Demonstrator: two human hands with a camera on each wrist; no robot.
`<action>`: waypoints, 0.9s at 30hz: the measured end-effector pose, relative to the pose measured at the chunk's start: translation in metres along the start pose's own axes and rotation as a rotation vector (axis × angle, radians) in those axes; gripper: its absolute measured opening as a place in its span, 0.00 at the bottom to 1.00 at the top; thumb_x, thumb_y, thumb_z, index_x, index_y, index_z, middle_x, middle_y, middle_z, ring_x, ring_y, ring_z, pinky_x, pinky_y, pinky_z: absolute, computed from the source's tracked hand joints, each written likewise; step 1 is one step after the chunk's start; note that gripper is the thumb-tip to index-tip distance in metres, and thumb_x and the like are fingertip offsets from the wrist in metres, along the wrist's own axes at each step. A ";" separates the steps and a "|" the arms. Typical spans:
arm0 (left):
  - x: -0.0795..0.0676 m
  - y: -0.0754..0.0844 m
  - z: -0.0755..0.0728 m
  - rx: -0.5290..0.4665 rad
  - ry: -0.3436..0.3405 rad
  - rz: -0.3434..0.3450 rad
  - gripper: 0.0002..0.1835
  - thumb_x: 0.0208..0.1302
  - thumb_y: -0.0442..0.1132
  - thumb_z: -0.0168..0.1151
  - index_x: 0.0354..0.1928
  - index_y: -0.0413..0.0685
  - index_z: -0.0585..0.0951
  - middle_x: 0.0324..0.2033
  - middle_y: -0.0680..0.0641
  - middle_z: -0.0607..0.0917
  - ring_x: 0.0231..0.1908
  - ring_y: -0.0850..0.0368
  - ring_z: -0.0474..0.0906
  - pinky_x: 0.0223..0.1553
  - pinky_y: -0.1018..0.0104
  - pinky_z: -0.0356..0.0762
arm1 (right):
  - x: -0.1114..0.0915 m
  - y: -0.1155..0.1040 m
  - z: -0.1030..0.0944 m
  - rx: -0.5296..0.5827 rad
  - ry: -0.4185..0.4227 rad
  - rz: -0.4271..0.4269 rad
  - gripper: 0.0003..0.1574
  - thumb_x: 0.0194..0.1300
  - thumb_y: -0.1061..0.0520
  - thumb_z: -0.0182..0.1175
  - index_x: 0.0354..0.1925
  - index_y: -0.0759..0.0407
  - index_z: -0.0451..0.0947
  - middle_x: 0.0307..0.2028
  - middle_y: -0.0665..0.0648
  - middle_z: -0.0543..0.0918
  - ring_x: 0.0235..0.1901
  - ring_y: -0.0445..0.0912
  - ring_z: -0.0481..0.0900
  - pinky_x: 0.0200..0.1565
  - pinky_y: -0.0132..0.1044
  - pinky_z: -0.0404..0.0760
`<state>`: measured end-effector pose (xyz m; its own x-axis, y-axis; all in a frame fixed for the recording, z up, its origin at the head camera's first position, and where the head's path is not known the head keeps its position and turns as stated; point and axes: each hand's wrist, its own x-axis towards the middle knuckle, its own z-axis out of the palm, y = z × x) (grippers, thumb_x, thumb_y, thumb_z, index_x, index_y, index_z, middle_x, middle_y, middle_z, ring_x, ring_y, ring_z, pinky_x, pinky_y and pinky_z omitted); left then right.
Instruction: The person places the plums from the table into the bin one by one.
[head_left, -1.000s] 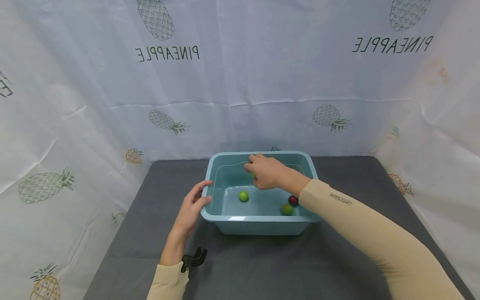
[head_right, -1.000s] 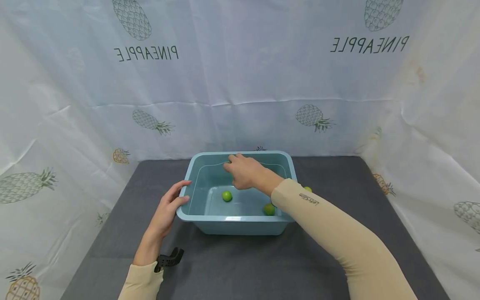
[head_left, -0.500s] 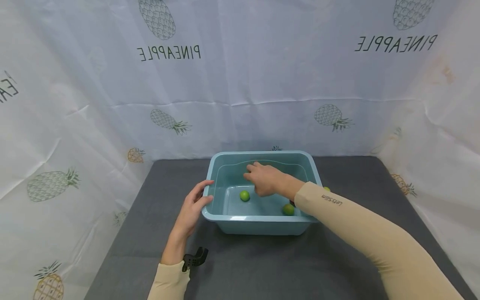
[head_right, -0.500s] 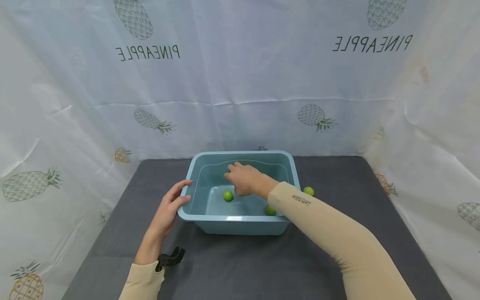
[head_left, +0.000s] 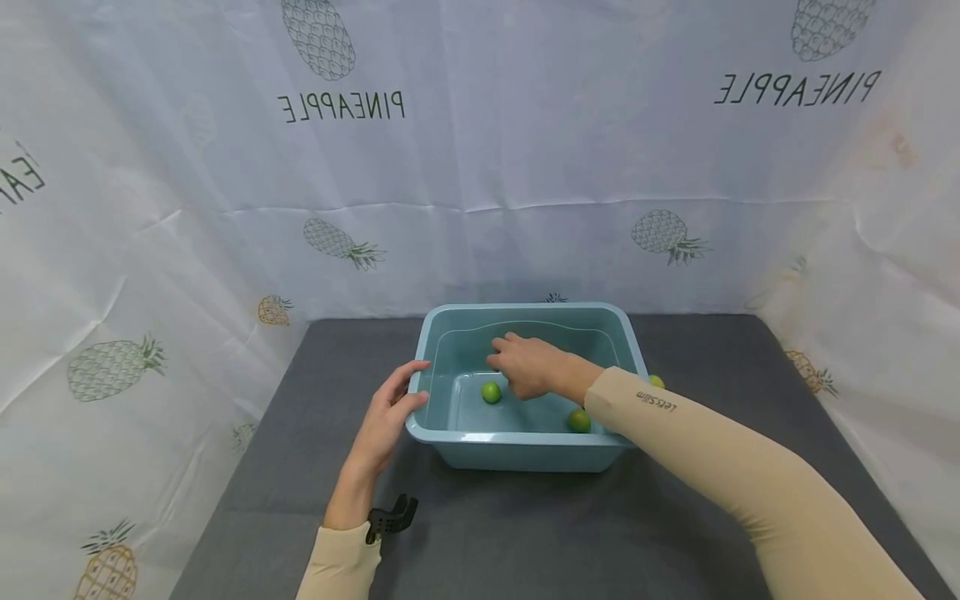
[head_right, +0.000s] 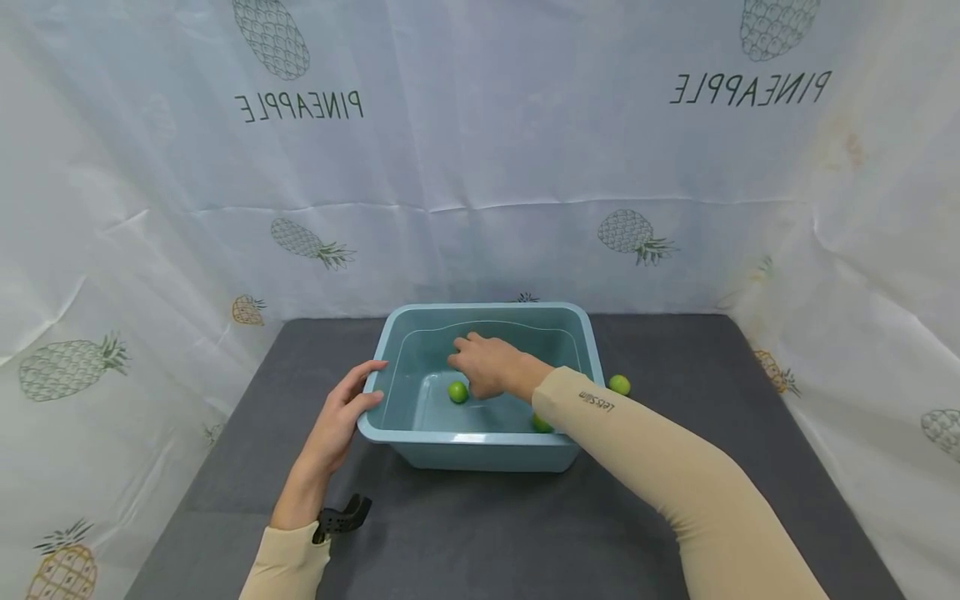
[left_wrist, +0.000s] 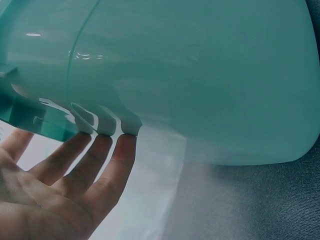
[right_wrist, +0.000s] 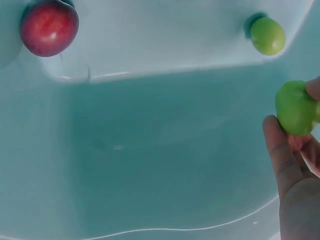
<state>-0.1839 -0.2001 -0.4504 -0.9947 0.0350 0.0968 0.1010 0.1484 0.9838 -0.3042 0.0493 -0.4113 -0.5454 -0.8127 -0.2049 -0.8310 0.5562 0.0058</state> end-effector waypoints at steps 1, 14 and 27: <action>0.000 0.000 0.000 0.000 0.001 -0.001 0.24 0.73 0.36 0.55 0.69 0.51 0.72 0.73 0.42 0.64 0.66 0.39 0.67 0.57 0.42 0.70 | 0.000 0.000 0.000 0.002 -0.001 0.000 0.20 0.72 0.62 0.56 0.60 0.57 0.78 0.49 0.57 0.74 0.43 0.50 0.67 0.40 0.43 0.73; 0.001 0.000 0.002 0.006 0.008 -0.006 0.24 0.72 0.36 0.56 0.69 0.51 0.72 0.73 0.42 0.64 0.67 0.40 0.67 0.57 0.43 0.70 | -0.002 0.005 -0.009 0.052 0.050 0.006 0.22 0.70 0.62 0.55 0.61 0.57 0.79 0.49 0.58 0.76 0.44 0.51 0.71 0.40 0.44 0.75; 0.002 -0.001 0.001 0.002 0.005 0.002 0.24 0.73 0.36 0.56 0.69 0.51 0.72 0.72 0.42 0.66 0.64 0.42 0.70 0.53 0.49 0.73 | -0.025 0.012 -0.053 0.172 0.171 0.031 0.14 0.72 0.58 0.56 0.53 0.58 0.81 0.47 0.55 0.81 0.42 0.48 0.79 0.44 0.44 0.79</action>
<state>-0.1861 -0.1990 -0.4512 -0.9946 0.0300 0.0995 0.1029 0.1506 0.9832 -0.3067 0.0669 -0.3543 -0.5930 -0.8043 -0.0384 -0.7907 0.5907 -0.1607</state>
